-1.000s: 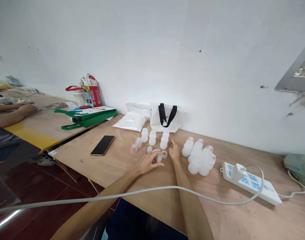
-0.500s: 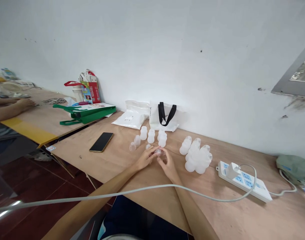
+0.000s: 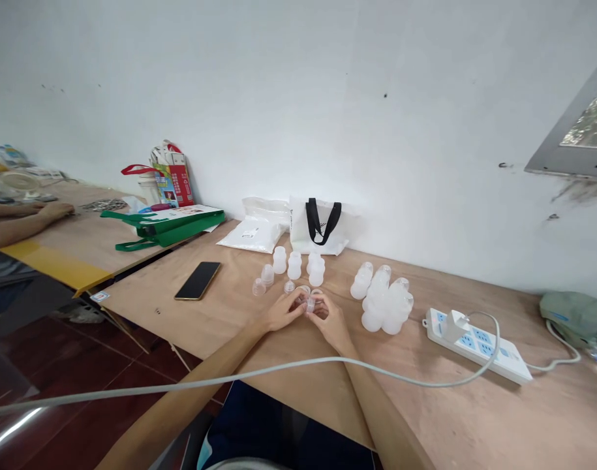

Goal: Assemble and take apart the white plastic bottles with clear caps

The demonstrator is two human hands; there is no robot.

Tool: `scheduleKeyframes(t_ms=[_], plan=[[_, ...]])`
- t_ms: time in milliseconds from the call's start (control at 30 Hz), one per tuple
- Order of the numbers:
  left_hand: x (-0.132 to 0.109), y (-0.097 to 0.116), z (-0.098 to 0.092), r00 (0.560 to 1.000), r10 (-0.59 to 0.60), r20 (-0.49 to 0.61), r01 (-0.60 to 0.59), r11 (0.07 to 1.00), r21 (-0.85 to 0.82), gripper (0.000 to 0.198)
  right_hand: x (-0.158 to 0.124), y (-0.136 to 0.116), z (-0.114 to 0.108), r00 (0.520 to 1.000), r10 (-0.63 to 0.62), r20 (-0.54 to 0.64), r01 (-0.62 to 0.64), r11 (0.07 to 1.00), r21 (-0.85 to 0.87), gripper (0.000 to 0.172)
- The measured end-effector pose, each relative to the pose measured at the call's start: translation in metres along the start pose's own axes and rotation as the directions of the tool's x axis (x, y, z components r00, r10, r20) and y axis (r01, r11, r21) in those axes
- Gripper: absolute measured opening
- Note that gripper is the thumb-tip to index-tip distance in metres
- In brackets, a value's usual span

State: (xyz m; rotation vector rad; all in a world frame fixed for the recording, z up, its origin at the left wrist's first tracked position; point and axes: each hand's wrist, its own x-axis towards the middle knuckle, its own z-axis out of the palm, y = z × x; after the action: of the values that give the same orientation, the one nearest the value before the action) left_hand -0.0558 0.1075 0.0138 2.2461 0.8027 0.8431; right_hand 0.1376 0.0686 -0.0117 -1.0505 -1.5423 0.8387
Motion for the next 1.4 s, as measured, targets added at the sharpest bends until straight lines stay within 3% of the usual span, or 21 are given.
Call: scheduleKeyframes(t_ms=[200,433,600,700,800,900,1033,1267,1400], plan=[[-0.002,-0.002,-0.004,0.999,0.021,0.047,-0.032,0.971,0.238,0.02,0.0,0.001,0.0,1.0,0.0,0.028,-0.001,1.0,0.019,0.038],[0.005,-0.008,0.002,0.999,-0.016,-0.037,0.023,0.978,0.205,0.024,0.002,-0.004,0.003,1.0,0.014,0.019,-0.013,0.998,-0.058,0.036],[0.009,-0.007,0.008,0.984,-0.119,-0.136,0.105,0.989,-0.107,0.031,0.006,-0.011,0.014,0.996,-0.071,-0.06,0.057,0.977,-0.207,0.028],[0.013,-0.009,0.011,0.955,-0.267,-0.132,0.186,0.881,-0.435,0.036,0.006,-0.01,0.017,0.985,-0.147,-0.089,0.107,0.93,-0.352,0.026],[0.016,-0.016,0.007,0.915,-0.349,-0.202,0.173,0.792,-0.585,0.046,0.006,-0.006,0.01,0.976,-0.196,-0.095,0.134,0.885,-0.445,0.025],[0.015,-0.021,-0.002,0.888,-0.346,-0.303,0.125,0.815,-0.566,0.051,0.007,-0.002,-0.001,0.967,-0.186,-0.173,0.084,0.878,-0.471,0.03],[0.012,-0.019,-0.006,0.846,-0.267,-0.462,0.053,0.904,-0.425,0.05,0.012,0.001,-0.009,0.943,-0.097,-0.318,-0.034,0.924,-0.381,0.038],[0.012,-0.014,-0.005,0.751,-0.253,-0.609,0.075,0.95,-0.303,0.035,0.016,0.003,-0.011,0.955,0.015,-0.296,-0.099,0.957,-0.272,0.039],[0.014,-0.019,-0.01,0.731,-0.182,-0.658,0.124,0.983,-0.135,0.031,0.018,0.005,-0.013,0.952,0.044,-0.302,-0.132,0.952,-0.277,0.037]])
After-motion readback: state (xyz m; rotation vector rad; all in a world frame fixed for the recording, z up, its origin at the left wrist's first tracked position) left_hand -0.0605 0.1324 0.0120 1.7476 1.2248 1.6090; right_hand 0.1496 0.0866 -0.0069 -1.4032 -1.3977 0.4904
